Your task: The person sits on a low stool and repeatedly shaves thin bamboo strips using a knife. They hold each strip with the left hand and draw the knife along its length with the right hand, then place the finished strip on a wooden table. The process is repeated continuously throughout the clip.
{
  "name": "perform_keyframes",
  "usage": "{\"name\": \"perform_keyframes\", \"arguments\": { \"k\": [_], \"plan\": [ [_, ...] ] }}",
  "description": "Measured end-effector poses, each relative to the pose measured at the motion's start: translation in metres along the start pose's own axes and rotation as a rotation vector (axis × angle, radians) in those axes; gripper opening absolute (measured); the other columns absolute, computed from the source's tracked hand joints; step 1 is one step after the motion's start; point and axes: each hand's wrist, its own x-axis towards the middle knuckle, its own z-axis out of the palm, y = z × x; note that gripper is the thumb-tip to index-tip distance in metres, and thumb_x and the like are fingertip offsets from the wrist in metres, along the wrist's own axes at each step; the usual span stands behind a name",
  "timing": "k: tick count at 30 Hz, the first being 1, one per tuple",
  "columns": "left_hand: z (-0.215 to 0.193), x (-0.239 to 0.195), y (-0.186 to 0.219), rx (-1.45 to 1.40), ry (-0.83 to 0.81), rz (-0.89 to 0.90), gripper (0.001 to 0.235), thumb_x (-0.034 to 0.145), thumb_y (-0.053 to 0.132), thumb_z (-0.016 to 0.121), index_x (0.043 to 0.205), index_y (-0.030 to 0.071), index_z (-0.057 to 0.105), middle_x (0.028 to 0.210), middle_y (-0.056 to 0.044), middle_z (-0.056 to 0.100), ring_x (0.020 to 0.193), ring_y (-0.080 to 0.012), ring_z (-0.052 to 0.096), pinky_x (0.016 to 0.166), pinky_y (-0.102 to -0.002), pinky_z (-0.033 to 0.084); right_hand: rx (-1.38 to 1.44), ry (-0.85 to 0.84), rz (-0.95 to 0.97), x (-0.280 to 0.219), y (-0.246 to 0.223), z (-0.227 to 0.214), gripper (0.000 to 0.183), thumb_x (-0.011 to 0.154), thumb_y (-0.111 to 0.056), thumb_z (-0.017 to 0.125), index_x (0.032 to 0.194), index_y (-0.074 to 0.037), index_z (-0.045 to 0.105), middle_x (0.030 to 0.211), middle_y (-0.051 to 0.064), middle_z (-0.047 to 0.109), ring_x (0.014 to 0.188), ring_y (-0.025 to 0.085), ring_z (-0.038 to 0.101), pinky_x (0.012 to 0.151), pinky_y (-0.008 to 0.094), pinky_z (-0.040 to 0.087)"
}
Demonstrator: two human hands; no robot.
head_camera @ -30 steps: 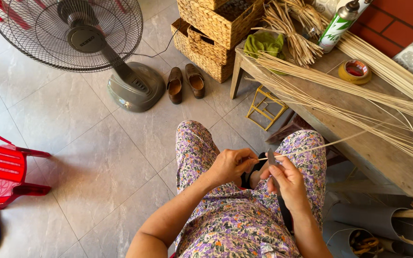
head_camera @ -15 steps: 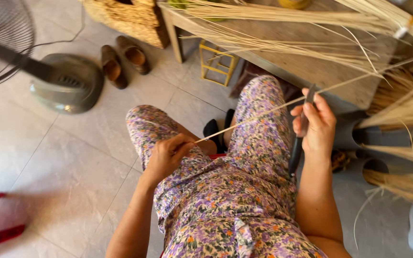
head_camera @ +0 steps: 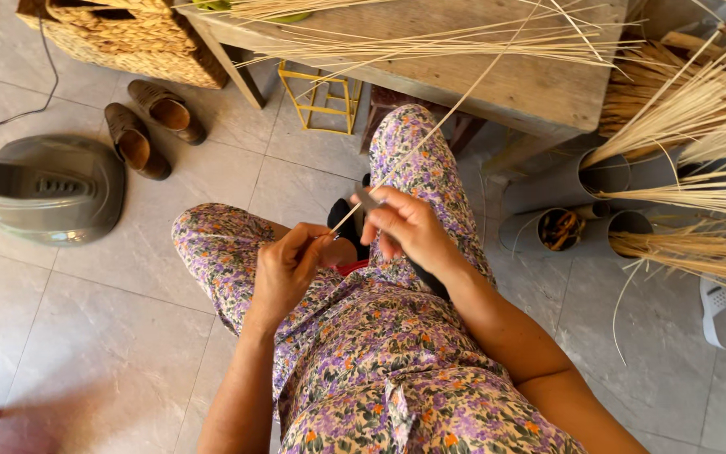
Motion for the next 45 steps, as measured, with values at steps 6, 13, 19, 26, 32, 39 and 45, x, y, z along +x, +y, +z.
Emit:
{"name": "perform_keyframes", "arguments": {
  "k": [6,13,19,26,32,39,45],
  "plan": [
    [-0.019,-0.020,-0.020,0.016,-0.035,-0.048,0.010,0.096,0.012,0.068,0.101,0.005,0.073,0.067,-0.001,0.072,0.058,-0.0043,0.067,0.049,-0.022,0.050,0.105,0.282,-0.119,-0.008,-0.006,-0.064,0.031,0.107,-0.015,0.057,0.137,-0.006,0.062,0.081,0.008,0.071,0.050,0.004,0.056,0.041,0.019,0.040],
    [-0.026,-0.025,-0.023,-0.048,-0.032,-0.044,0.009,0.096,0.012,0.070,0.101,0.005,0.074,0.068,0.000,0.071,0.056,-0.0042,0.062,0.048,-0.022,0.048,0.111,0.309,-0.176,-0.018,-0.025,-0.078,0.042,0.107,-0.016,0.056,0.149,-0.010,0.053,0.083,0.009,0.072,0.051,0.005,0.057,0.042,0.019,0.040],
    [-0.002,0.000,-0.005,-0.053,-0.025,0.032,0.011,0.096,0.012,0.071,0.104,0.005,0.074,0.065,-0.002,0.069,0.055,-0.0046,0.061,0.049,-0.023,0.048,-0.041,-0.123,0.017,-0.011,-0.001,0.013,0.045,0.105,-0.009,0.053,0.149,-0.009,0.047,0.080,0.008,0.074,0.048,0.006,0.059,0.042,0.019,0.047],
    [-0.007,-0.001,-0.003,-0.001,-0.023,0.018,0.010,0.095,0.012,0.071,0.102,0.005,0.073,0.065,-0.002,0.069,0.052,-0.0054,0.060,0.049,-0.023,0.048,0.023,-0.097,0.038,-0.005,0.006,0.014,0.032,0.107,-0.009,0.051,0.139,-0.006,0.056,0.082,0.007,0.072,0.050,0.005,0.059,0.041,0.019,0.044],
    [-0.029,-0.018,-0.021,0.064,-0.038,-0.026,0.008,0.095,0.013,0.071,0.099,0.006,0.074,0.066,-0.003,0.072,0.053,-0.0070,0.063,0.048,-0.024,0.050,0.103,0.192,-0.070,0.000,-0.012,-0.048,0.030,0.108,-0.016,0.056,0.136,-0.006,0.061,0.082,0.006,0.071,0.051,0.003,0.056,0.041,0.018,0.038],
    [-0.026,-0.017,-0.018,0.196,0.037,0.073,0.013,0.095,0.016,0.069,0.104,0.008,0.073,0.075,-0.004,0.076,0.059,-0.0103,0.072,0.051,-0.026,0.055,0.035,0.171,-0.082,-0.002,-0.020,-0.043,0.043,0.105,-0.015,0.055,0.147,-0.006,0.052,0.080,0.008,0.071,0.049,0.004,0.056,0.040,0.019,0.042],
    [-0.008,-0.003,-0.001,0.226,0.030,0.068,0.013,0.098,0.017,0.065,0.107,0.011,0.072,0.070,-0.004,0.075,0.051,-0.0145,0.070,0.048,-0.029,0.053,-0.096,-0.103,0.056,-0.002,-0.002,0.021,0.045,0.103,-0.011,0.052,0.148,-0.008,0.046,0.080,0.008,0.071,0.048,0.006,0.059,0.040,0.020,0.045]
  ]
}}
